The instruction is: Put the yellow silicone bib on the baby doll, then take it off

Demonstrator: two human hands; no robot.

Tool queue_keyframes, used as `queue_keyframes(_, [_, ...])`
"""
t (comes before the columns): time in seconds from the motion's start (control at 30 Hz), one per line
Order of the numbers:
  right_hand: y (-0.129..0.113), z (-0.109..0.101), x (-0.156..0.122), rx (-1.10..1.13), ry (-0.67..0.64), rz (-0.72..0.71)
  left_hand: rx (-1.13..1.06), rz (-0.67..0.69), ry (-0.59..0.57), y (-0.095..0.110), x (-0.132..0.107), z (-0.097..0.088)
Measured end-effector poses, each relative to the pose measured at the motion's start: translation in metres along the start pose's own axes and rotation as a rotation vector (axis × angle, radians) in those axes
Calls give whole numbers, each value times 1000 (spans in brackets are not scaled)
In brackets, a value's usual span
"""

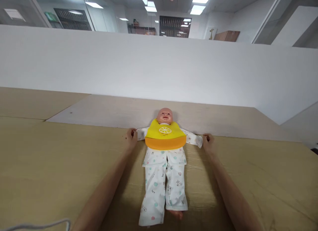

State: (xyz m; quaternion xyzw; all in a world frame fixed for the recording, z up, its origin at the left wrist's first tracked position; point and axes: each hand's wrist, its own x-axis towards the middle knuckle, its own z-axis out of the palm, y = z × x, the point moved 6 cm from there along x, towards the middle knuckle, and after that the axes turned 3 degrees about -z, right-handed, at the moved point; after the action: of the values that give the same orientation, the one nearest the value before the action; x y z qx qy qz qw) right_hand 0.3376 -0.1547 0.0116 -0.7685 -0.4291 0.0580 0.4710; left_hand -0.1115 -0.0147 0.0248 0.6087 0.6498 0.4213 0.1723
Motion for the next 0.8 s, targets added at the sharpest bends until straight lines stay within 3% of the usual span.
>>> queue_keyframes(0.07, [-20, 13, 6, 33, -45, -49, 151, -9, 37, 15, 14, 8])
queue_keyframes(0.2, [-66, 55, 22, 63, -176, -135, 271, 10, -51, 43, 42, 33])
queue_keyframes(0.33, [-87, 104, 44, 173, -313, 13, -61, -119, -235, 49, 63, 64])
queue_keyframes(0.5, [-92, 151, 57, 304, -489, 132, -334, -323, -499, 49, 71, 111])
queue_keyframes(0.7, [-91, 189, 60, 531, -715, 311, -672, -529, -814, 56, 66, 149])
queue_keyframes(0.8, [-91, 200, 62, 707, -816, 476, -795, -619, -890, 56, 63, 158])
